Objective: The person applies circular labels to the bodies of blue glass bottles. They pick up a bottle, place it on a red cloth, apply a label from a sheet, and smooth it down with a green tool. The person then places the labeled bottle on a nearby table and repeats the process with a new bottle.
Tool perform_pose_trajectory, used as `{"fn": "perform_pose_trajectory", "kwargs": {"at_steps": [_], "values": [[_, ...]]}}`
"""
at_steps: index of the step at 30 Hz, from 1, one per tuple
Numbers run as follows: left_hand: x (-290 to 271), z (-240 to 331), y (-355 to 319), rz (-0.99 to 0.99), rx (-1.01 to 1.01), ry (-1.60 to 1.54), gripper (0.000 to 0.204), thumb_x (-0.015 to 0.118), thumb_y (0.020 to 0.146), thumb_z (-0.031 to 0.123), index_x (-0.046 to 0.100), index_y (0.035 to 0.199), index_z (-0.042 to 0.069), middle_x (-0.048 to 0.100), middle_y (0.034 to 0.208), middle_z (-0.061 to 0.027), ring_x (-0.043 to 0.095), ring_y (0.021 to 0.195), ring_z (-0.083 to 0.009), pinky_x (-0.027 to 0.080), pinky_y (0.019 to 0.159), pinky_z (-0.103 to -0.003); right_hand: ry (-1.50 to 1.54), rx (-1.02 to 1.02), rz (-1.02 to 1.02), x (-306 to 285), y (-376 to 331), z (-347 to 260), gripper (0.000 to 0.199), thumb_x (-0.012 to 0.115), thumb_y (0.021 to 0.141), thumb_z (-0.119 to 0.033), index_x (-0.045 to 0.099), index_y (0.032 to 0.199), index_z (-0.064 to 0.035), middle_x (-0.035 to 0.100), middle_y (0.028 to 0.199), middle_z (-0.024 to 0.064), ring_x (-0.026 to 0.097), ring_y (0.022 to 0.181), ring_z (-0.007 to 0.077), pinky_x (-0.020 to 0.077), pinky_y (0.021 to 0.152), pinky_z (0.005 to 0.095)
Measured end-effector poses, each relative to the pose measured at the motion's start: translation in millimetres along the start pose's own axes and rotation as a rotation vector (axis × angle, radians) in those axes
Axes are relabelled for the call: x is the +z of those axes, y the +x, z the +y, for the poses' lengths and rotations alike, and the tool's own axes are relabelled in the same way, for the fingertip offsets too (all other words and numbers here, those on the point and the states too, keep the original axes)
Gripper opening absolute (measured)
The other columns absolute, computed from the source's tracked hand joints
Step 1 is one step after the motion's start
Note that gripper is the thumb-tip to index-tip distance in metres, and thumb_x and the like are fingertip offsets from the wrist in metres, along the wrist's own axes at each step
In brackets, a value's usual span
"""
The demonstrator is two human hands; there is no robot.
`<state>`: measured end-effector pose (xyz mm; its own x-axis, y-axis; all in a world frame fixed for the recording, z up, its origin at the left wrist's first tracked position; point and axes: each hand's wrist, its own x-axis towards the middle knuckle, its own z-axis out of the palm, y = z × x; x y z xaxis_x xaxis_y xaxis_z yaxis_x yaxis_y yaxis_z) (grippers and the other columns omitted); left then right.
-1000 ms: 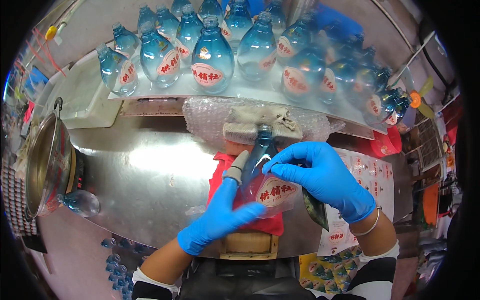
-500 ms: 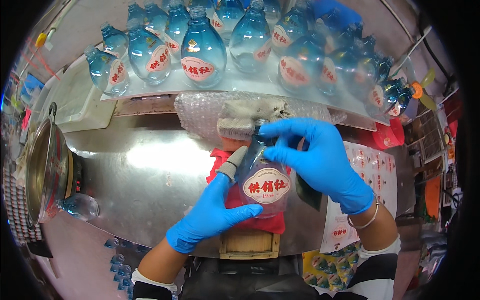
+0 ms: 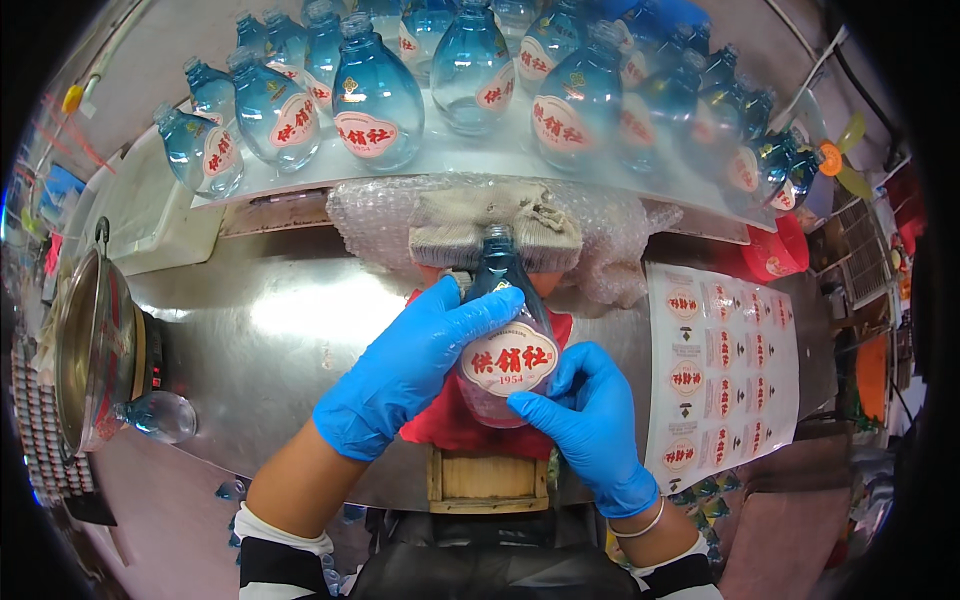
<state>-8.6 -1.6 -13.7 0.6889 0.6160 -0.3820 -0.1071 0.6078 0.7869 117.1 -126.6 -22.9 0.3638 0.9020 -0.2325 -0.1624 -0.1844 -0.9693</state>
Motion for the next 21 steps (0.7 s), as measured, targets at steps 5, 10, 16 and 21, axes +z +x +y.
{"fn": "perform_pose_trajectory", "kwargs": {"at_steps": [5,10,16,21], "values": [[3.2,0.2,2.3,-0.004,0.016,-0.07,0.026,0.058,0.086,0.023,0.058,0.099,0.001,0.063,0.089,-0.0082,0.062,0.078,-0.015,0.051,0.072,-0.027,0.064,0.039,-0.012,-0.4,0.6,-2.0,0.034,0.079,0.07,-0.015,0.047,0.076,-0.0068,0.049,0.07,-0.0016,0.048,0.06,0.0038,0.0431,0.055,0.0187],[0.3,-1.5,2.9,0.0,0.025,-0.069,0.027,0.058,0.086,0.023,0.058,0.101,0.001,0.063,0.091,-0.0081,0.062,0.08,-0.0154,0.051,0.073,-0.028,0.013,0.007,-0.017,1.0,-0.6,-1.8,0.035,0.08,0.068,-0.015,0.047,0.076,-0.0071,0.051,0.071,-0.0013,0.049,0.061,0.0043,0.0435,0.056,0.0191],[-4.4,-2.8,3.5,-0.078,0.031,-0.208,0.035,0.051,0.091,0.027,0.052,0.114,0.001,0.059,0.105,-0.0119,0.058,0.095,-0.0201,0.048,0.084,-0.031,0.068,-0.039,-0.078,-4.1,4.3,0.9,0.032,0.079,0.068,-0.012,0.049,0.078,-0.0072,0.052,0.071,-0.0012,0.05,0.063,0.0047,0.044,0.058,0.0196],[-24.6,-26.5,-15.1,-0.099,0.343,0.247,0.063,0.056,0.087,0.029,0.03,0.135,-0.001,0.044,0.129,-0.0139,0.043,0.119,-0.0212,0.032,0.102,-0.034,0.14,0.079,-0.135,-20.6,9.2,6.0,0.022,0.065,0.083,-0.027,0.052,0.081,-0.0087,0.054,0.068,-0.0005,0.047,0.056,0.0051,0.0372,0.049,0.0179]]}}
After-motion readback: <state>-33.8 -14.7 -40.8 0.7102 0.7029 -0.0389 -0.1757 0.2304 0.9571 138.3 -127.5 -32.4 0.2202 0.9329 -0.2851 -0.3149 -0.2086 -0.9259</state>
